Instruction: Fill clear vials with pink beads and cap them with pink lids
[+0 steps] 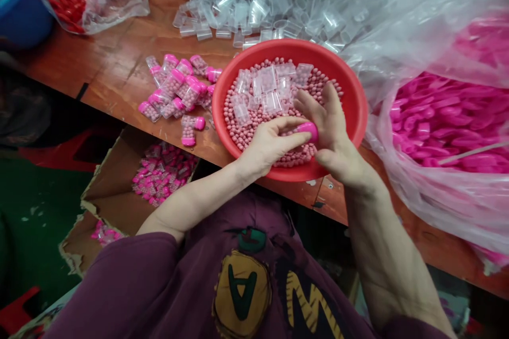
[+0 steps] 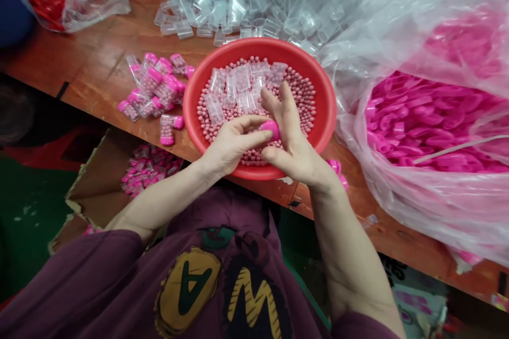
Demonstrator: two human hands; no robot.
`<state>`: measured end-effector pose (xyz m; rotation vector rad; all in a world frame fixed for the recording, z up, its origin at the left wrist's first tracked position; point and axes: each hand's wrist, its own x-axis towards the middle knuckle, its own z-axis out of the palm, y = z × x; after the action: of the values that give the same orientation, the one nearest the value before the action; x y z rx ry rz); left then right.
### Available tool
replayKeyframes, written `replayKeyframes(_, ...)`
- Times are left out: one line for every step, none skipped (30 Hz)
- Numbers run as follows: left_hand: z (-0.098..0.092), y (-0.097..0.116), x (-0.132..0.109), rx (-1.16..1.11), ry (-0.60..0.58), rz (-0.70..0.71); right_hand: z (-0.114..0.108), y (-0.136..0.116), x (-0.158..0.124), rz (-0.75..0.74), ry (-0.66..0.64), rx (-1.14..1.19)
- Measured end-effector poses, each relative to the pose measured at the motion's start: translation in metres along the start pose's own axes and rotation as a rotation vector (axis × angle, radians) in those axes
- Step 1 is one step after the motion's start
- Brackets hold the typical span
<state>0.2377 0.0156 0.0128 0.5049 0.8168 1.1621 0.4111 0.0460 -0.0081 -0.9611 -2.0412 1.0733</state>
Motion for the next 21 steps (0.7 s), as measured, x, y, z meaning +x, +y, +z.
replayKeyframes(0.001,0.001,0.0,-0.014,0.017,-0.007,-0.002,-0.002,-0.005,-0.025,0.024,-0.043)
replayKeyframes(0.001,0.001,0.0,-0.03,0.044,-0.007,-0.003,-0.004,-0.01,-0.051,0.039,-0.094)
replayKeyframes(0.001,0.001,0.0,-0.046,0.071,-0.003,-0.003,-0.007,-0.014,-0.069,0.052,-0.161)
replayKeyframes(0.001,0.001,0.0,-0.06,0.09,0.001,-0.002,-0.009,-0.018,-0.073,0.068,-0.246)
replayKeyframes(0.001,0.001,0.0,-0.07,0.102,0.004,0.001,-0.011,-0.021,-0.064,0.086,-0.344)
replayKeyframes(0.001,0.0,0.0,-0.072,0.104,0.007,0.004,-0.013,-0.022,-0.049,0.107,-0.445)
replayKeyframes(0.001,-0.001,0.0,-0.065,0.097,0.007,0.008,-0.016,-0.023,-0.031,0.127,-0.537)
replayKeyframes(0.001,-0.002,0.001,-0.046,0.085,0.008,0.013,-0.018,-0.022,-0.014,0.145,-0.612)
replayKeyframes(0.001,-0.003,0.002,-0.019,0.07,0.014,0.017,-0.02,-0.021,0.003,0.164,-0.667)
replayKeyframes(0.0,-0.004,0.002,0.018,0.056,0.028,0.02,-0.022,-0.02,0.022,0.186,-0.708)
replayKeyframes(0.0,-0.006,0.004,0.062,0.041,0.045,0.022,-0.023,-0.018,0.04,0.209,-0.738)
replayKeyframes(0.0,-0.007,0.005,0.11,0.029,0.065,0.023,-0.024,-0.016,0.052,0.229,-0.76)
replayKeyframes(0.0,-0.009,0.006,0.159,0.02,0.085,0.023,-0.024,-0.015,0.059,0.246,-0.777)
replayKeyframes(0.0,-0.011,0.007,0.204,0.016,0.107,0.023,-0.024,-0.014,0.059,0.257,-0.792)
replayKeyframes(0.0,-0.013,0.008,0.245,0.017,0.128,0.023,-0.024,-0.013,0.054,0.263,-0.808)
replayKeyframes(-0.001,-0.015,0.009,0.281,0.023,0.148,0.023,-0.023,-0.012,0.047,0.264,-0.828)
replayKeyframes(-0.001,-0.016,0.01,0.313,0.033,0.166,0.023,-0.022,-0.012,0.039,0.261,-0.849)
replayKeyframes(-0.001,-0.017,0.01,0.341,0.046,0.181,0.023,-0.02,-0.012,0.029,0.258,-0.87)
replayKeyframes(-0.001,-0.018,0.011,0.364,0.056,0.186,0.023,-0.019,-0.012,0.016,0.255,-0.889)
replayKeyframes(-0.001,-0.019,0.011,0.38,0.06,0.183,0.023,-0.017,-0.013,0.002,0.254,-0.903)
replayKeyframes(-0.001,-0.019,0.011,0.387,0.057,0.172,0.022,-0.015,-0.013,-0.014,0.254,-0.913)
